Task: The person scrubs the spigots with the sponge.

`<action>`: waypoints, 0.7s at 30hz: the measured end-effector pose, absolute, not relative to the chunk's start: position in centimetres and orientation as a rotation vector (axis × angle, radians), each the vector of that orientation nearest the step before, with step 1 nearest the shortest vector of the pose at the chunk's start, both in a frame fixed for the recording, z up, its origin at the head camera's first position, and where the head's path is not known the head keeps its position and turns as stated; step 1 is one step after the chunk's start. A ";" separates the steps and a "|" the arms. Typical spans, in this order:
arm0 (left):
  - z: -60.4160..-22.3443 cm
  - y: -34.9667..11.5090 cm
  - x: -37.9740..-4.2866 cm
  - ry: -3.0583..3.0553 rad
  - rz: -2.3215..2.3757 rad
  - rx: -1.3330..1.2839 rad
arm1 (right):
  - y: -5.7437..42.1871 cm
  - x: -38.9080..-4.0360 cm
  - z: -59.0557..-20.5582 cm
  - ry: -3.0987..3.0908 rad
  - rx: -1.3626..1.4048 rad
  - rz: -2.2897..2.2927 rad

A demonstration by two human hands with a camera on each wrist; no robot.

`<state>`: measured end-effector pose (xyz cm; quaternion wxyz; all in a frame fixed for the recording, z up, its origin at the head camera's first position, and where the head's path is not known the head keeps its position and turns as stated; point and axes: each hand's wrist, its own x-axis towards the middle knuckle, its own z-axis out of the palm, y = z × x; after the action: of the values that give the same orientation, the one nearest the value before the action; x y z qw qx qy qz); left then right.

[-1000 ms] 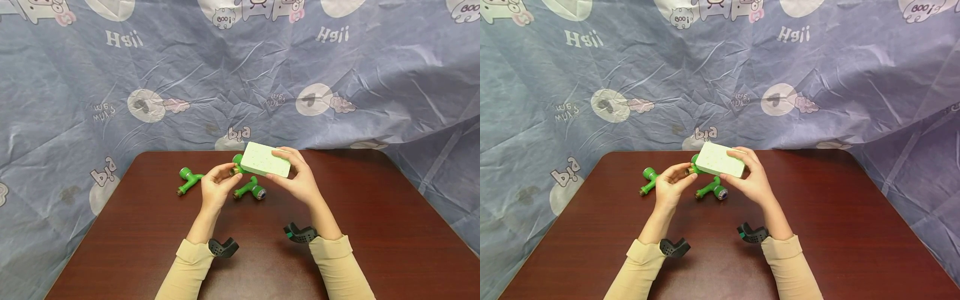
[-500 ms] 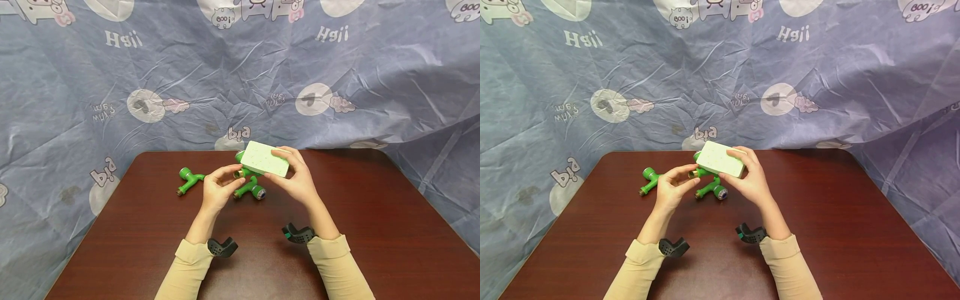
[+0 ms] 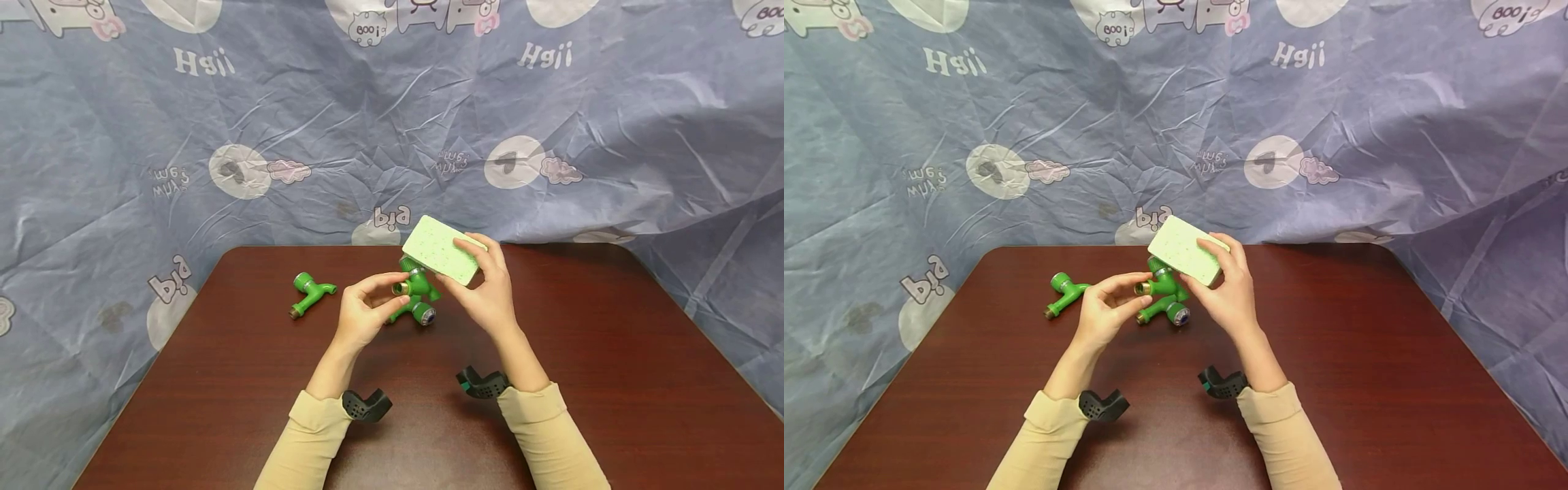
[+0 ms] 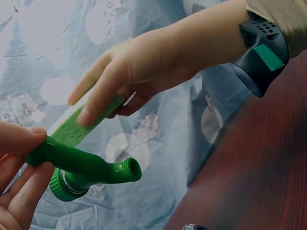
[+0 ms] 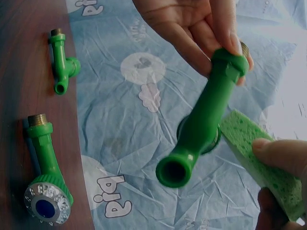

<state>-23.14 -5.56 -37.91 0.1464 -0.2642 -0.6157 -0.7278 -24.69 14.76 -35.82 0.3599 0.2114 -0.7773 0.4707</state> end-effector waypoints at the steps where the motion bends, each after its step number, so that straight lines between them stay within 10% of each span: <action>1: -37.9 -5.6 -23.2 -1.767 -2.100 -0.758 | 14.7 -24.4 -35.5 -1.992 0.519 1.224; 21: -37.4 -6.4 -23.1 -1.527 -2.362 -0.750 | 17.3 -25.4 -35.5 -2.087 0.338 1.811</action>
<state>-23.10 -6.44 -37.44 0.1152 -0.2558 -0.5212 -0.8060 -25.42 17.33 -35.54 0.1780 0.1195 -0.7378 0.6401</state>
